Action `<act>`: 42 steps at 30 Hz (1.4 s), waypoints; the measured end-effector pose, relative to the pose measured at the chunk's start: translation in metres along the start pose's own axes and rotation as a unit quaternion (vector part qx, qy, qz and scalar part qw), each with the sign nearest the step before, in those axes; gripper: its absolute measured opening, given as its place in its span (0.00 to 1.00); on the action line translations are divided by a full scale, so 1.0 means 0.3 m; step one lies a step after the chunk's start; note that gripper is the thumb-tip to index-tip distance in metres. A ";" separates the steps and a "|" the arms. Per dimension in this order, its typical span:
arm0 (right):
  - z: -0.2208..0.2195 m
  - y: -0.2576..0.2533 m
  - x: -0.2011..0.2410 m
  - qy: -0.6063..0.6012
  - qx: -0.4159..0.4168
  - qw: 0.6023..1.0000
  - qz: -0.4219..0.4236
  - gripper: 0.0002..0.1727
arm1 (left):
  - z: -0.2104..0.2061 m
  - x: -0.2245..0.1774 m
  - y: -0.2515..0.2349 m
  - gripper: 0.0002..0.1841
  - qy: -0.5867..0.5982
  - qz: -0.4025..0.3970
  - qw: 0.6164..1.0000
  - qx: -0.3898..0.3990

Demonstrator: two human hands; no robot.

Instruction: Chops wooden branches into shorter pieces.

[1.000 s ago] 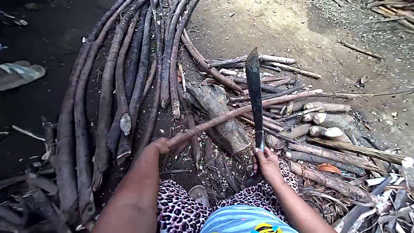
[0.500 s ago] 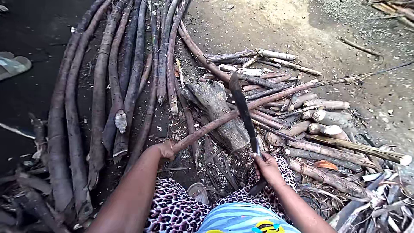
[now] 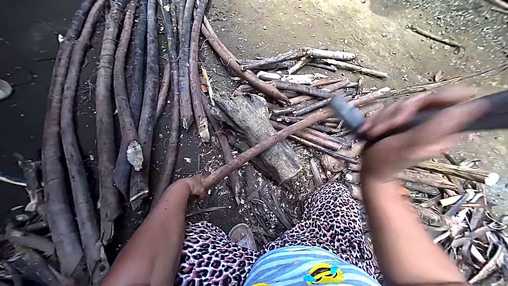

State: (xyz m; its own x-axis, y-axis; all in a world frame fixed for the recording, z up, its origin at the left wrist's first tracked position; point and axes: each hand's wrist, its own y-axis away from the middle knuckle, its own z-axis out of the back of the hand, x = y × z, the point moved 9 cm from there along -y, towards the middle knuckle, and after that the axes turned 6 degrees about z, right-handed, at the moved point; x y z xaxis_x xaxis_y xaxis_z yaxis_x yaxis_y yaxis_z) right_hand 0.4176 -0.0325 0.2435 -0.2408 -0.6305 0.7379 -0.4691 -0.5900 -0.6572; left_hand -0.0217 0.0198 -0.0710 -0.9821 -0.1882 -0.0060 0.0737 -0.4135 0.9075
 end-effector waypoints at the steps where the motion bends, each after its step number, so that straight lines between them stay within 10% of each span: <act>1: -0.001 0.228 -0.146 0.093 0.047 0.990 -0.098 0.21 | 0.004 -0.002 0.004 0.25 -0.003 0.001 1.000 0.000; 5: 0.055 0.945 -0.558 0.278 0.334 0.727 -0.532 0.22 | 0.000 -0.003 0.021 0.26 -0.017 0.009 1.000 -0.009; 13: 0.007 0.735 -0.327 -0.058 0.182 0.617 -0.763 0.25 | 0.019 0.010 0.058 0.21 0.010 -0.006 0.996 -0.093; 21: 0.090 0.836 -0.405 0.215 0.290 0.743 -0.563 0.16 | -0.048 -0.036 0.028 0.24 0.004 0.008 1.000 -0.012; 26: -0.033 0.539 -0.242 0.229 0.337 0.835 -0.369 0.19 | 0.064 -0.009 0.003 0.22 -0.026 0.029 0.997 -0.060; 30: -0.194 0.176 0.077 0.096 0.267 0.955 -0.083 0.12 | 0.037 -0.008 -0.021 0.26 -0.092 0.095 0.991 -0.021; 36: -0.359 -0.151 0.345 0.013 0.088 0.969 0.232 0.09 | 0.045 -0.014 -0.036 0.22 -0.110 0.089 0.990 -0.026; 39: -0.259 0.211 -0.042 0.219 0.166 0.959 0.063 0.20 | 0.060 -0.009 -0.035 0.22 -0.097 0.083 0.991 -0.034; 42: -0.041 0.793 -0.516 0.418 0.414 0.725 -0.359 0.28 | 0.054 -0.006 -0.041 0.22 -0.119 0.074 0.990 -0.026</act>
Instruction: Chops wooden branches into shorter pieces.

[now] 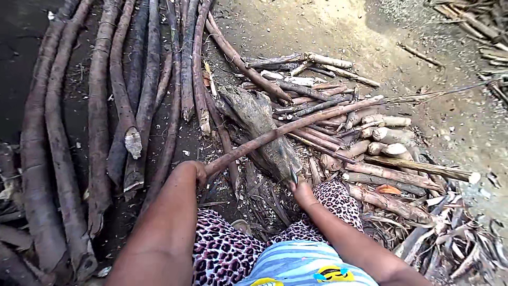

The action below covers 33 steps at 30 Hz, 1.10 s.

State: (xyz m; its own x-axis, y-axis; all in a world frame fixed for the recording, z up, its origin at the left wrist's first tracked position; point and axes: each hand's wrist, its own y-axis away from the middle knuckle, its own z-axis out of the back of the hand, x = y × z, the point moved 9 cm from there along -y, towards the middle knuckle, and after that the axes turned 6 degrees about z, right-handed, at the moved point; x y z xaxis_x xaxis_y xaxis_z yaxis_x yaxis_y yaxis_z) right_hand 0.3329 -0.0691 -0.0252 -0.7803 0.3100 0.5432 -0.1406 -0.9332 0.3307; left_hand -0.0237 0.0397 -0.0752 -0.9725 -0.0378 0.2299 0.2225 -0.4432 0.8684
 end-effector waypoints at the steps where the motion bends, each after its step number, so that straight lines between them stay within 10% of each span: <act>1: -0.083 -0.011 -0.053 0.009 0.092 0.993 -0.073 0.29 | 0.008 0.010 -0.012 0.24 -0.001 0.001 1.000 -0.005; 6: -0.053 0.004 0.040 -0.224 0.132 0.957 -0.131 0.19 | 0.041 0.025 -0.032 0.24 0.073 -0.028 0.996 -0.053; 9: -0.053 0.051 0.080 -0.481 0.123 0.849 -0.183 0.22 | 0.045 0.006 0.014 0.25 0.069 -0.009 0.996 -0.063; 12: 0.035 0.059 0.089 -0.421 0.082 0.893 -0.140 0.19 | 0.065 -0.012 0.015 0.24 0.065 -0.004 0.995 -0.072; 18: 0.453 0.107 0.401 -0.363 -0.069 0.911 0.185 0.14 | 0.054 -0.029 -0.109 0.22 0.020 0.025 0.999 -0.040; 22: 0.886 0.234 0.727 -0.314 -0.269 0.768 0.490 0.14 | 0.081 -0.047 0.033 0.22 -0.004 0.014 0.999 -0.035; 26: 1.035 0.236 0.813 -0.312 -0.423 0.636 0.565 0.14 | 0.087 -0.060 0.162 0.20 -0.020 -0.015 1.000 -0.019; 30: 0.310 0.022 0.246 -0.112 -0.243 0.937 0.224 0.27 | 0.068 -0.020 -0.087 0.20 0.024 0.010 0.999 -0.027; 33: -0.113 -0.021 -0.074 -0.035 0.068 0.994 -0.082 0.28 | 0.060 -0.019 -0.117 0.24 0.033 -0.016 0.999 -0.032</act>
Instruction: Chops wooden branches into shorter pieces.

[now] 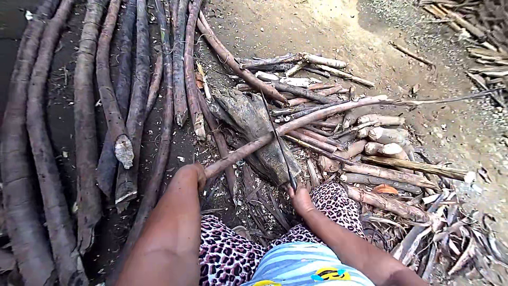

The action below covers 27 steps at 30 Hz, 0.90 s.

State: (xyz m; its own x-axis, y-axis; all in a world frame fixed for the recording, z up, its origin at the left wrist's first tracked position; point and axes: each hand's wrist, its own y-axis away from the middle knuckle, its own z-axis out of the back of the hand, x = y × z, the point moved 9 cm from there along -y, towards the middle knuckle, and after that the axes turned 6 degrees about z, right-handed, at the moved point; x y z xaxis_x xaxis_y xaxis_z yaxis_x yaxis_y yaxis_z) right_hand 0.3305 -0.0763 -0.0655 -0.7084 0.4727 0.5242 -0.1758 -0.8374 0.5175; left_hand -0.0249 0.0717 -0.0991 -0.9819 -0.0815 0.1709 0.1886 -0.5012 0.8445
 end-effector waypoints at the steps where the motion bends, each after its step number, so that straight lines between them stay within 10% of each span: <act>1: -0.017 -0.005 0.003 -0.008 0.028 0.999 -0.029 0.27 | 0.011 -0.006 0.019 0.23 0.012 -0.001 1.000 -0.001; 9: 0.013 0.004 -0.021 -0.263 0.032 0.962 -0.058 0.26 | 0.016 -0.030 0.126 0.30 0.133 -0.037 0.990 -0.029; 27: 0.245 -0.045 0.115 -0.155 -0.095 0.982 0.060 0.20 | 0.279 0.077 0.225 0.32 0.189 -0.026 0.954 -0.231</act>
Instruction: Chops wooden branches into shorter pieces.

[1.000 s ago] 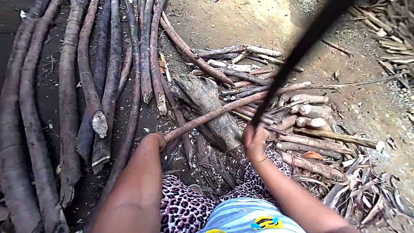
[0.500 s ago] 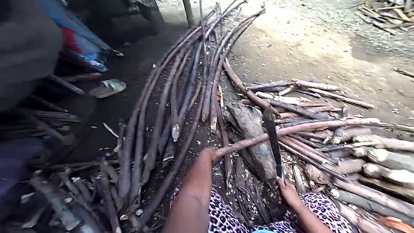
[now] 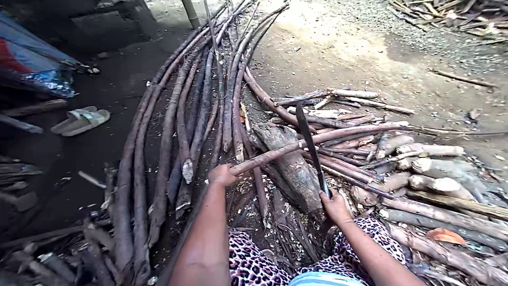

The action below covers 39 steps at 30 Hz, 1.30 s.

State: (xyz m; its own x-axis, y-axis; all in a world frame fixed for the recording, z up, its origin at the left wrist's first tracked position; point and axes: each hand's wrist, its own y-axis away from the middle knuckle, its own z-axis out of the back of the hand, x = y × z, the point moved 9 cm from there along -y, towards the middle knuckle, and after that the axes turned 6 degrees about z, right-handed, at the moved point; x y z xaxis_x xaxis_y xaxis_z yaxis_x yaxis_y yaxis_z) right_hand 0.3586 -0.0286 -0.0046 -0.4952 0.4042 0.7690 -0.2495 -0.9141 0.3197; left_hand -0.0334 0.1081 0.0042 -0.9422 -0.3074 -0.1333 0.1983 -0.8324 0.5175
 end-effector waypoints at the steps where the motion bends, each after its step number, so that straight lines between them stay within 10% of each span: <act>1: 0.003 0.006 0.016 0.004 -0.001 1.000 0.004 0.21 | 0.002 0.006 0.001 0.32 0.016 0.006 1.000 -0.005; 15: -0.134 -0.044 0.017 0.015 0.079 0.997 0.015 0.21 | 0.054 0.160 -0.040 0.27 0.047 0.095 0.994 0.002; 20: 0.048 -0.015 0.325 -0.048 0.013 0.983 0.176 0.19 | 0.018 0.145 -0.064 0.25 0.019 0.098 0.995 0.022; 26: 0.449 0.157 1.037 -0.189 -0.152 0.778 0.580 0.13 | -0.026 0.139 -0.108 0.29 0.025 0.080 0.995 0.051; 30: 0.576 0.178 1.250 -0.271 -0.293 0.630 0.667 0.18 | -0.026 0.142 -0.117 0.29 0.026 0.076 0.995 0.053; 32: 0.444 0.081 1.094 -0.179 -0.285 0.707 0.622 0.16 | -0.022 0.144 -0.108 0.29 0.026 0.082 0.995 0.050; 35: 0.063 -0.187 0.436 0.137 -0.093 0.927 0.336 0.25 | -0.025 0.139 -0.095 0.31 0.024 0.075 0.996 0.051; 37: -0.086 -0.253 0.100 0.238 0.114 0.962 0.076 0.31 | -0.074 0.132 -0.097 0.35 0.046 0.057 0.995 0.066; 39: -0.115 -0.241 0.079 0.210 0.182 0.961 -0.018 0.29 | -0.053 0.131 -0.076 0.33 0.060 0.065 0.995 0.047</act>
State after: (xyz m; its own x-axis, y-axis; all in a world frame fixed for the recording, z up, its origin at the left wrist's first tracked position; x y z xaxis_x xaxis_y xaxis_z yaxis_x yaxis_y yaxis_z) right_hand 0.3364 0.0482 -0.0287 -0.8027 0.3433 0.4876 -0.0033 -0.8202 0.5720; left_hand -0.0706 0.1077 -0.0262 -0.8707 -0.4661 -0.1569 0.2841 -0.7371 0.6132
